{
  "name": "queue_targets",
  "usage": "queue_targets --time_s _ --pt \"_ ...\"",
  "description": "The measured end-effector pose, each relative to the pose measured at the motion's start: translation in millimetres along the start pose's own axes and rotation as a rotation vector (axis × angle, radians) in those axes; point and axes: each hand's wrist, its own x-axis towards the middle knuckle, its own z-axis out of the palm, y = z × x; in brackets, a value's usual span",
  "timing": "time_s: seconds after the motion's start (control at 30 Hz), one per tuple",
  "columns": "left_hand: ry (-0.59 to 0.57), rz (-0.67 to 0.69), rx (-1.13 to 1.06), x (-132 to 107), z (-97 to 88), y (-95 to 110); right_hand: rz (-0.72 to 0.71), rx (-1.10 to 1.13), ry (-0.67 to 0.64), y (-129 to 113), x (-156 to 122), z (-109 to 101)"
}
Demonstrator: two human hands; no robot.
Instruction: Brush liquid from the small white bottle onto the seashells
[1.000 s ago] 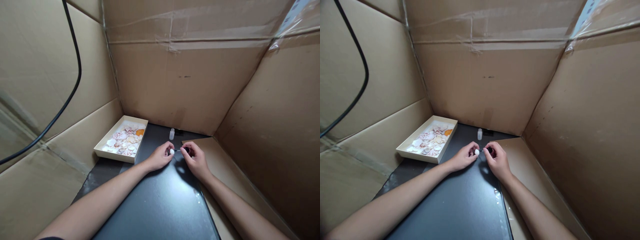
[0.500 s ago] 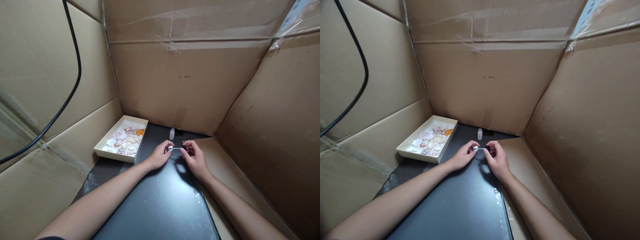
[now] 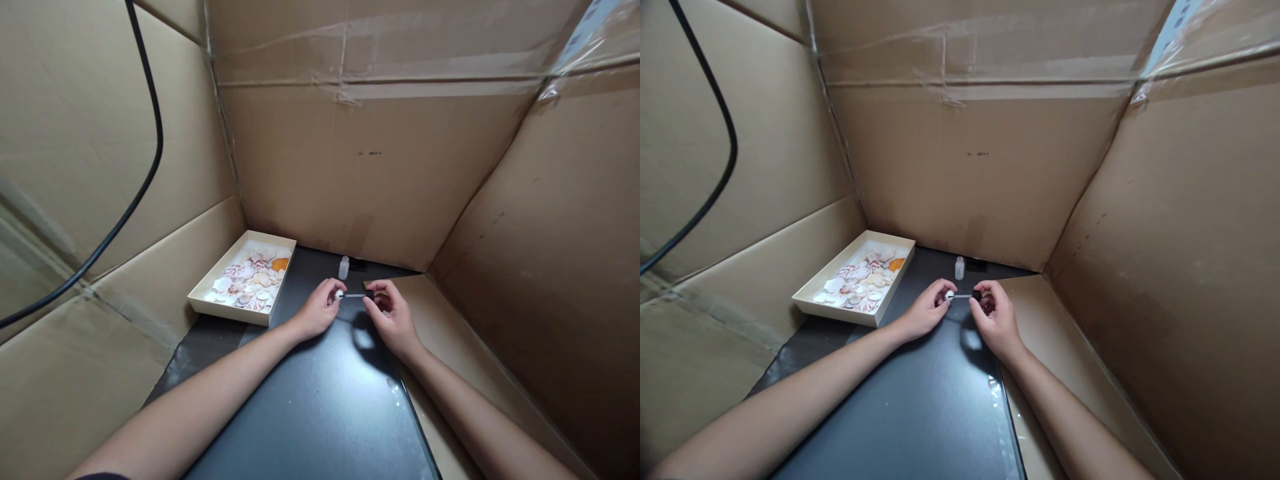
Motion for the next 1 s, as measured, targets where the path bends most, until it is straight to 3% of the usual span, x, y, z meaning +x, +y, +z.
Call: queue_targets --time_s 0.17,0.57,1.0 --pt "0.013 -0.066 -0.049 -0.6 0.4 3.1 -0.020 -0.081 0.005 0.0 -0.1 0.2" --pt "0.009 0.037 0.043 0.5 0.4 -2.2 -0.082 -0.072 0.032 0.5 1.0 -0.3" --pt "-0.008 0.021 0.005 0.2 0.4 -1.9 -0.090 -0.101 0.001 0.9 0.8 0.4"
